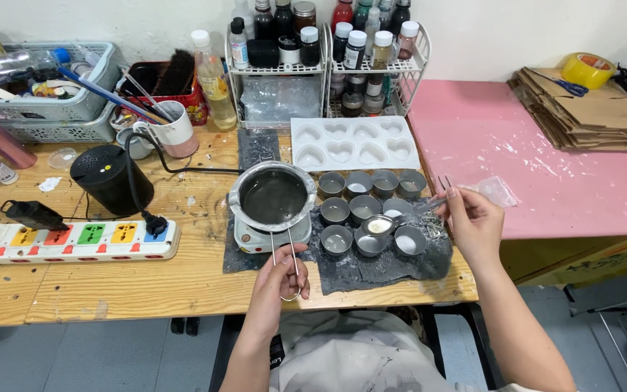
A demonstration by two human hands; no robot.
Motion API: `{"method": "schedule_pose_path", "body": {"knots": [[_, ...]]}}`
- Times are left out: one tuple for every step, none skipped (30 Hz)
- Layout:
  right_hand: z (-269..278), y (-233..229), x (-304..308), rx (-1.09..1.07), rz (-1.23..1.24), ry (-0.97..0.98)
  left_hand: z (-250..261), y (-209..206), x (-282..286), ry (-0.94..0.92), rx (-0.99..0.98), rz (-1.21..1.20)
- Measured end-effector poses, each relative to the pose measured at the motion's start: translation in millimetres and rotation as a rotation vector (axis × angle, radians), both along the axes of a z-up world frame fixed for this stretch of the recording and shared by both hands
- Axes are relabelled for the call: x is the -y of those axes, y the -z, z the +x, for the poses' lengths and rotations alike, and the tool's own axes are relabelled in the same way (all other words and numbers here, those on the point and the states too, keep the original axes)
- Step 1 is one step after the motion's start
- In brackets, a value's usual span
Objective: Pouring melted wax from a pot into small metal containers using a spoon.
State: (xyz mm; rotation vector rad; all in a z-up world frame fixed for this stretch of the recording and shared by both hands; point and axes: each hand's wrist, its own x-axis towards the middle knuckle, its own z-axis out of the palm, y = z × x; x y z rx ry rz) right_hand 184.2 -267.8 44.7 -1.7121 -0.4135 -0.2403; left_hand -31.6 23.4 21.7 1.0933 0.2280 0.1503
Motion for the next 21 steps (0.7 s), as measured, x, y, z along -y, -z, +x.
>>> {"method": "schedule_pose_path", "body": {"knots": [[-2.1, 3.0, 3.8, 0.026, -0.04, 0.03, 0.0, 0.0, -0.2, -0.001, 0.0, 0.002], [-5.3, 4.3, 5.1, 0.025, -0.04, 0.03, -0.5, -0.1, -0.1, -0.001, -0.001, 0.001], [-8.6, 5.6, 6.6, 0.029, -0.042, 0.04, -0.8, -0.3, -0.1, -0.003, 0.005, 0.003], [-11.8, 6.7, 8.1, 0.033, -0.044, 0.05, -1.2, -0.5, 0.0, -0.005, 0.011, 0.005], [-14.0, 8.2, 8.6, 0.032, -0.043, 0.051, -1.0, -0.4, -0.1, -0.005, 0.01, 0.005], [-16.3, 9.7, 9.1, 0.111, -0.053, 0.039, -0.9, -0.2, -0.1, -0.003, 0.011, 0.004], [-18.7, 11.4, 9.5, 0.188, -0.062, 0.027, -1.0, -0.1, -0.2, -0.002, 0.012, 0.003], [-23.1, 6.6, 8.4, 0.187, -0.062, 0.027, -0.7, 0.5, 0.0, -0.002, 0.011, 0.004], [-27.2, 1.6, 7.2, 0.303, -0.131, 0.037, -0.2, 1.1, 0.2, -0.001, 0.009, 0.0], [-31.4, -3.5, 5.9, 0.419, -0.2, 0.046, 0.2, 1.6, 0.3, -0.001, 0.007, -0.004], [-34.8, -5.8, 5.0, 0.418, -0.2, 0.047, 0.0, 1.2, 0.4, 0.0, 0.006, -0.003], [-38.2, -8.1, 4.1, 0.442, -0.224, 0.055, -0.2, 0.8, 0.4, -0.002, 0.004, -0.001], [-41.6, -10.5, 3.4, 0.467, -0.248, 0.064, -0.3, 0.4, 0.6, -0.004, 0.001, 0.001], [-44.6, -13.1, 2.3, 0.466, -0.248, 0.065, -0.2, 0.5, 0.9, -0.003, 0.001, 0.001], [-47.7, -15.7, 1.1, 0.516, -0.262, 0.051, -0.2, 0.7, 1.0, 0.001, 0.006, 0.004], [-50.8, -18.4, -0.3, 0.566, -0.276, 0.037, -0.2, 0.7, 1.1, 0.005, 0.012, 0.007], [-51.1, -17.3, 1.0, 0.566, -0.275, 0.037, 0.0, 1.4, 0.7, 0.005, 0.012, 0.008], [-51.4, -16.3, 2.2, 0.662, -0.302, -0.01, 0.2, 2.1, 0.2, 0.01, 0.015, 0.006], [-51.6, -15.4, 3.5, 0.759, -0.329, -0.059, 0.4, 3.0, 0.1, 0.015, 0.018, 0.004], [-52.7, -16.2, 4.1, 0.759, -0.329, -0.059, 0.3, 2.7, 0.2, 0.015, 0.018, 0.003], [-53.7, -17.1, 4.5, 0.783, -0.347, -0.073, 0.3, 2.3, 0.2, 0.015, 0.024, -0.008]]}}
